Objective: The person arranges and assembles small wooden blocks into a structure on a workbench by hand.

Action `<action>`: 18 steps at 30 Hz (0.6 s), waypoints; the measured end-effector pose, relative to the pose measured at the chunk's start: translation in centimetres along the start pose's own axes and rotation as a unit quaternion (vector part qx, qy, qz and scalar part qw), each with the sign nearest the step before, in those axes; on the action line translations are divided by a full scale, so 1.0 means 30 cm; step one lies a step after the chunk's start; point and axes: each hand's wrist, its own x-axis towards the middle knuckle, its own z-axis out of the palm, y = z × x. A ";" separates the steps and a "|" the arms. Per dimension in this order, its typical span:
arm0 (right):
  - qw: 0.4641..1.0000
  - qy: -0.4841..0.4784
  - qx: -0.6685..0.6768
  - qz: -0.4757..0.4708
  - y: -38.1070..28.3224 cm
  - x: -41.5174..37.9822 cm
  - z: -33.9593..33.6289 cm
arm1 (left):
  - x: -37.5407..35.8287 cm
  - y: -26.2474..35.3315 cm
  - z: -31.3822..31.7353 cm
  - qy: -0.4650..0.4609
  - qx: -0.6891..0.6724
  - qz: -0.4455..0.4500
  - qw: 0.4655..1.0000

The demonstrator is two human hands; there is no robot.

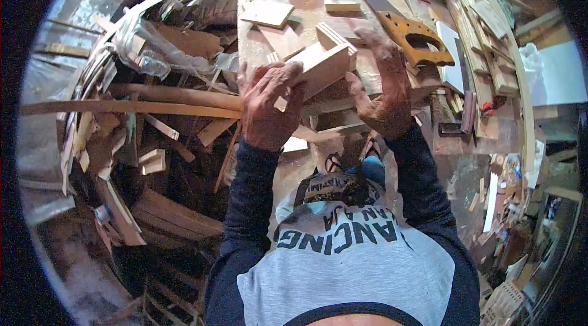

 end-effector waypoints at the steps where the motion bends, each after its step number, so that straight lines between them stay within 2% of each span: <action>1: 0.999 0.013 0.007 0.047 0.005 -0.023 0.001 | 0.005 -0.001 -0.001 -0.003 0.004 0.000 1.000; 2: 0.996 0.019 0.019 0.083 0.006 -0.045 0.013 | 0.000 -0.008 0.004 0.001 0.003 -0.009 1.000; 6: 0.994 0.044 0.039 0.095 0.023 -0.108 0.061 | 0.007 -0.017 0.008 -0.001 -0.002 -0.012 1.000; 9: 0.991 0.035 0.014 0.130 -0.006 -0.131 0.081 | 0.021 -0.011 0.000 -0.014 0.023 0.013 1.000; 16: 0.985 0.039 -0.044 0.161 -0.058 -0.130 0.132 | 0.044 -0.012 -0.015 -0.034 0.026 -0.013 0.999; 18: 0.979 0.003 -0.057 0.195 -0.067 -0.143 0.152 | 0.049 -0.009 -0.011 -0.031 -0.009 -0.040 0.999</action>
